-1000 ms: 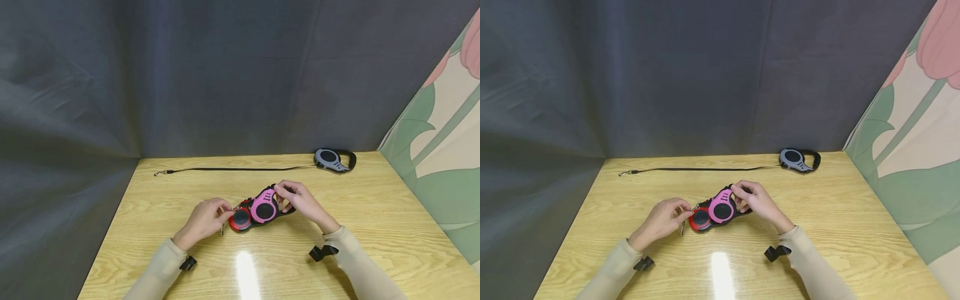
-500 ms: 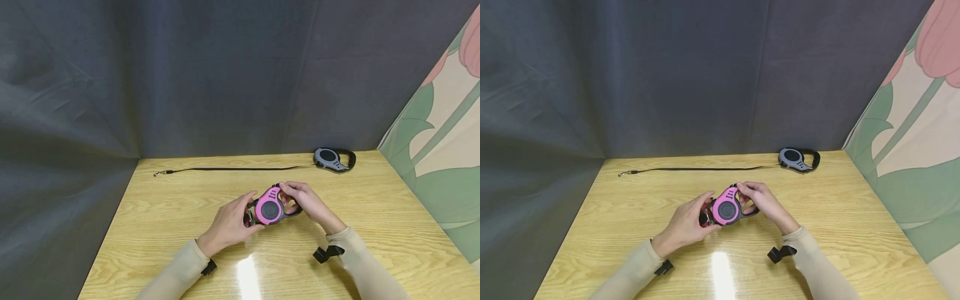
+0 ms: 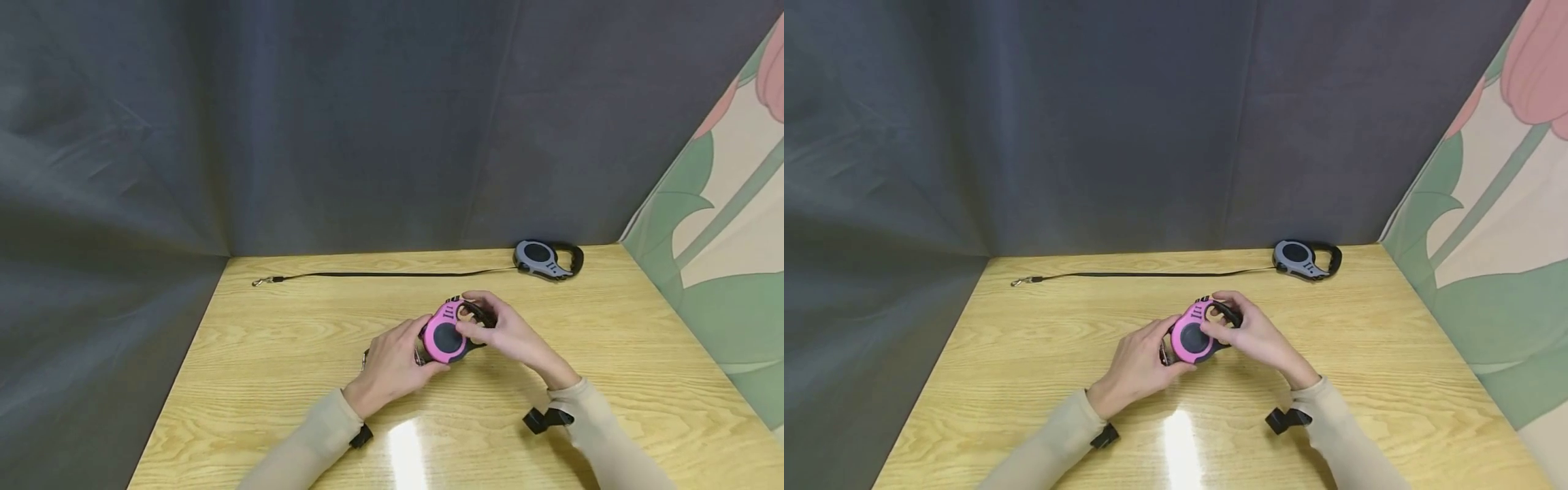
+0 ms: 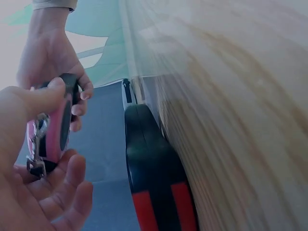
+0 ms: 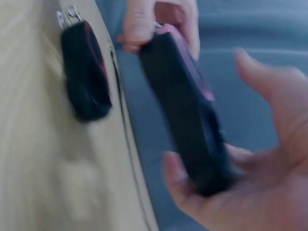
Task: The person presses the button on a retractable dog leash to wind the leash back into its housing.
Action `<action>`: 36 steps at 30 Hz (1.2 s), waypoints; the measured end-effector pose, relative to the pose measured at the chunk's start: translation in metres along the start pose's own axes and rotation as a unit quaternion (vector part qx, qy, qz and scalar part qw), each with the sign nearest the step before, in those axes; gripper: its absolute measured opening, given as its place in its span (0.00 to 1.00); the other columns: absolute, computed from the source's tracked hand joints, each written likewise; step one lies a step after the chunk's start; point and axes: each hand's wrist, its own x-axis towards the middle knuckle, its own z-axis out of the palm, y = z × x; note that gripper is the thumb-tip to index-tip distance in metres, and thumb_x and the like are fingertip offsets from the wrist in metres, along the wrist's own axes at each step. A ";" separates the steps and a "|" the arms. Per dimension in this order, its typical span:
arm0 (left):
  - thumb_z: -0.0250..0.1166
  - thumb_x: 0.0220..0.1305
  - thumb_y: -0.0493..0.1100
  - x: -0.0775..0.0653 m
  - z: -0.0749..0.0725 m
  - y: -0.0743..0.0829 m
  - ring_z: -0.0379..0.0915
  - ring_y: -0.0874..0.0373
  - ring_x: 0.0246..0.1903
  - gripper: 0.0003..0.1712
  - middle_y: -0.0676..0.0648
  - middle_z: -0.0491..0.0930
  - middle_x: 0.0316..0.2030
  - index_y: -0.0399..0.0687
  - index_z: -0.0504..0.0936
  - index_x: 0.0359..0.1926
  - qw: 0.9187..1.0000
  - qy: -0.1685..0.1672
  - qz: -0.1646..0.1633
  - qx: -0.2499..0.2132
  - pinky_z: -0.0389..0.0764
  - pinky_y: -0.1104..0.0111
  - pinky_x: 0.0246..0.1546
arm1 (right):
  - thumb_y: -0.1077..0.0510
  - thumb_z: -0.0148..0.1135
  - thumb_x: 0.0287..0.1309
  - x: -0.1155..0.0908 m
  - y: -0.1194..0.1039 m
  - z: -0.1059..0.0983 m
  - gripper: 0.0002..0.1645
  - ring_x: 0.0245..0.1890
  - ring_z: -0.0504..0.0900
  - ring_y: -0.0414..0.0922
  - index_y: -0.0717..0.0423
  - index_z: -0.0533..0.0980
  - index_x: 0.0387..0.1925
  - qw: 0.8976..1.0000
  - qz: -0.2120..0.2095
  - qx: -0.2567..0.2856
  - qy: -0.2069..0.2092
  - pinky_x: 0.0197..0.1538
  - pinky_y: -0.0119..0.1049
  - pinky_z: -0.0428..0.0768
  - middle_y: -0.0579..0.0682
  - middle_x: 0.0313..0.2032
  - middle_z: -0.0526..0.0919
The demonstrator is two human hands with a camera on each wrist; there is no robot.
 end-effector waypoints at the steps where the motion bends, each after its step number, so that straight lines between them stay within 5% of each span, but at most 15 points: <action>1: 0.81 0.55 0.66 0.002 0.002 0.001 0.88 0.55 0.51 0.49 0.51 0.88 0.56 0.53 0.75 0.73 1.000 -0.002 -0.007 0.003 0.87 0.61 0.48 | 0.52 0.78 0.63 -0.002 0.001 -0.003 0.49 0.56 0.82 0.53 0.63 0.64 0.77 1.000 -0.014 -0.023 -0.012 0.50 0.33 0.84 0.66 0.63 0.79; 5: 0.81 0.54 0.68 0.009 0.010 0.006 0.88 0.55 0.49 0.48 0.51 0.89 0.54 0.53 0.78 0.70 0.999 -0.010 -0.021 0.030 0.86 0.62 0.45 | 0.55 0.88 0.48 -0.008 0.008 -0.017 0.63 0.54 0.82 0.57 0.64 0.61 0.79 0.992 -0.057 -0.102 -0.047 0.51 0.42 0.86 0.69 0.64 0.76; 11: 0.80 0.51 0.73 0.020 0.025 0.014 0.87 0.55 0.48 0.48 0.53 0.90 0.54 0.55 0.82 0.67 0.996 -0.035 -0.018 0.085 0.86 0.60 0.41 | 0.48 0.90 0.42 -0.010 0.024 -0.029 0.61 0.65 0.80 0.65 0.66 0.70 0.73 0.971 -0.083 -0.222 -0.023 0.67 0.63 0.77 0.67 0.67 0.79; 19: 0.78 0.48 0.77 0.030 0.040 0.020 0.83 0.57 0.45 0.45 0.56 0.90 0.51 0.60 0.86 0.63 0.987 -0.083 -0.017 0.137 0.83 0.64 0.37 | 0.42 0.90 0.41 -0.011 0.045 -0.040 0.58 0.66 0.79 0.65 0.63 0.74 0.69 0.972 -0.040 -0.228 -0.048 0.66 0.64 0.77 0.64 0.65 0.82; 26: 0.77 0.49 0.78 0.031 0.048 0.023 0.80 0.56 0.41 0.44 0.53 0.89 0.45 0.54 0.88 0.56 0.976 -0.112 -0.011 0.184 0.81 0.64 0.33 | 0.39 0.89 0.41 -0.009 0.058 -0.038 0.58 0.65 0.80 0.63 0.65 0.75 0.68 0.968 -0.028 -0.241 -0.061 0.66 0.63 0.78 0.63 0.63 0.83; 36: 0.77 0.53 0.75 0.031 0.049 0.026 0.81 0.54 0.46 0.44 0.51 0.88 0.49 0.52 0.86 0.62 0.974 -0.139 -0.018 0.177 0.83 0.57 0.40 | 0.40 0.91 0.39 -0.008 0.061 -0.039 0.58 0.59 0.82 0.56 0.63 0.76 0.68 0.967 -0.008 -0.247 -0.065 0.62 0.59 0.80 0.57 0.58 0.84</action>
